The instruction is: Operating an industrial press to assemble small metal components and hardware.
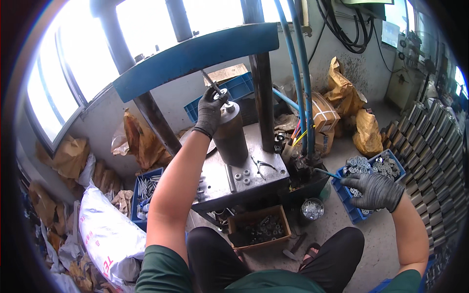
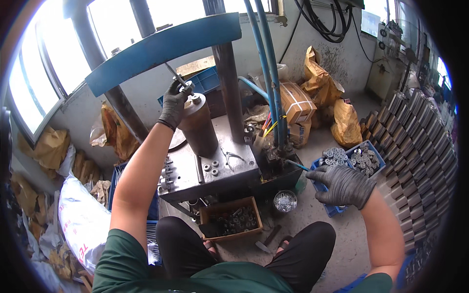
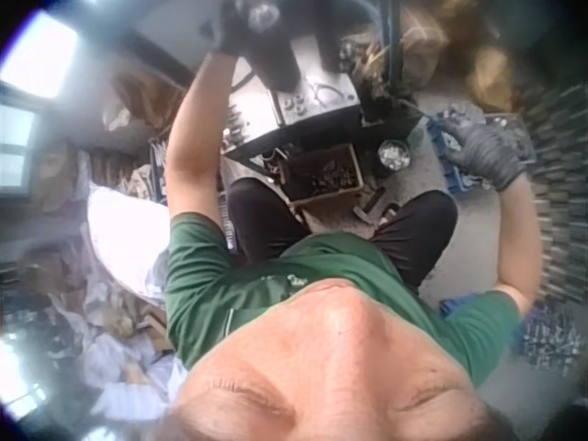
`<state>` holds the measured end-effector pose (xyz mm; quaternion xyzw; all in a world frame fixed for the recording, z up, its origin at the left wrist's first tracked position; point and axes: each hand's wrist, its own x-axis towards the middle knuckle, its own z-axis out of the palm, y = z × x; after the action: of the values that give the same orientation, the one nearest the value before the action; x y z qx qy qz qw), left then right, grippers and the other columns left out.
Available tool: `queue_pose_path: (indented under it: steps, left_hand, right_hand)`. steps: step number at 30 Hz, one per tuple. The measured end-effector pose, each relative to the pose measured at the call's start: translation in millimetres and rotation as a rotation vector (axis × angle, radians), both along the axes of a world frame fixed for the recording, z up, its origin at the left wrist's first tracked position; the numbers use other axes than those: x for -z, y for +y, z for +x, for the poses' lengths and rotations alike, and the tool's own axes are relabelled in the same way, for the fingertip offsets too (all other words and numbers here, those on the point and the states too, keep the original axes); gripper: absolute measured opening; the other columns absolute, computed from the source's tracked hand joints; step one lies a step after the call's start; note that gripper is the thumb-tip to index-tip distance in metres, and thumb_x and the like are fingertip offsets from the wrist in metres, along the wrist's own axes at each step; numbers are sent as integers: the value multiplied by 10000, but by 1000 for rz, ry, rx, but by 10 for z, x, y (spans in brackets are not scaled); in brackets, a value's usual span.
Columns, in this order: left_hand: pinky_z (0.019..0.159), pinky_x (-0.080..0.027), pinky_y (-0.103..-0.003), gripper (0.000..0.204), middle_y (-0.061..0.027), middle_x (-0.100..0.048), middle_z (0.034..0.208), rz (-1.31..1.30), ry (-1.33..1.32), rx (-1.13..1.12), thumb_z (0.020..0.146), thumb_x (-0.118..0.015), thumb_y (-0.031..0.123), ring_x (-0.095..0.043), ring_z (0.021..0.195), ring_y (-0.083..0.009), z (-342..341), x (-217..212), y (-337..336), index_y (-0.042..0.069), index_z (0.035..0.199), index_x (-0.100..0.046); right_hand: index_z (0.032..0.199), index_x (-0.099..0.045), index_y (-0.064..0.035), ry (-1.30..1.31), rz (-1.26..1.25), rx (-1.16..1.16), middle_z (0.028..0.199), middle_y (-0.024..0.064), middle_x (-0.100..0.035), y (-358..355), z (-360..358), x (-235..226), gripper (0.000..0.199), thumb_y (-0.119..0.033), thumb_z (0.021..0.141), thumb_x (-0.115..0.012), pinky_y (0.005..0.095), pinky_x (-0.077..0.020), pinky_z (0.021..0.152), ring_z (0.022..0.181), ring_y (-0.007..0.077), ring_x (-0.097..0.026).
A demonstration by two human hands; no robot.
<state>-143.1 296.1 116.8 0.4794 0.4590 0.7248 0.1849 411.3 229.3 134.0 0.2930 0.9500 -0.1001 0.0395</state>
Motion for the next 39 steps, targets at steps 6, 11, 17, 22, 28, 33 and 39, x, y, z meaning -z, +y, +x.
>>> queue_pose_path:
  steps: [6,11,17,22,28,33,39]
  left_hand:
    - [895,-556,-289,546,-103,-716,1153,-26,97,10,866,-803,1,-679,1006,-171,-49,-37,85,25,1374,-604]
    - [846,-579,-304,570,-89,-699,1151,-38,13,25,889,-788,2,-670,998,-164,-43,32,53,43,1418,-579]
    - [831,-597,-320,588,-78,-674,1210,-96,-13,30,918,-759,5,-676,1057,-178,47,-52,-1,56,1464,-546]
    - [819,-579,-302,581,-65,-674,1190,-138,109,8,925,-773,51,-666,1016,-153,75,-92,-18,44,1461,-549]
    - [805,-571,-296,578,-49,-675,1076,-228,67,-31,903,-821,118,-638,921,-127,214,-145,-87,76,1429,-586]
    - [757,-561,-286,565,-41,-689,957,-249,114,-69,904,-824,157,-643,811,-108,227,-147,-106,89,1418,-601]
    - [703,-557,-271,534,-24,-679,900,-227,206,-118,904,-832,185,-622,742,-95,164,-78,-26,82,1386,-626]
  right_hand:
    - [1452,-546,-59,-75,-27,32,1021,264,-726,-214,-298,-195,855,-632,839,-710,489,-557,935,986,437,-708]
    - [1415,-587,-83,-147,-44,32,1029,261,-720,-272,-432,-143,871,-747,854,-636,504,-569,855,930,432,-712]
    - [1152,-745,-59,-78,-23,50,953,186,-744,-318,-435,-121,635,-618,853,-705,475,-576,794,884,377,-725]
    - [1023,-736,-58,-4,96,0,887,175,-724,-302,-365,52,298,-289,840,-688,484,-575,756,829,381,-712]
    - [919,-712,-51,29,99,32,842,176,-702,-304,-341,123,179,-121,763,-659,489,-569,739,806,392,-698]
    - [870,-693,-34,28,121,24,800,204,-677,-291,-314,156,127,-135,795,-671,507,-554,713,769,408,-683]
    - [840,-690,-32,50,119,56,801,219,-667,-320,-308,180,124,-143,786,-674,519,-549,709,770,413,-678]
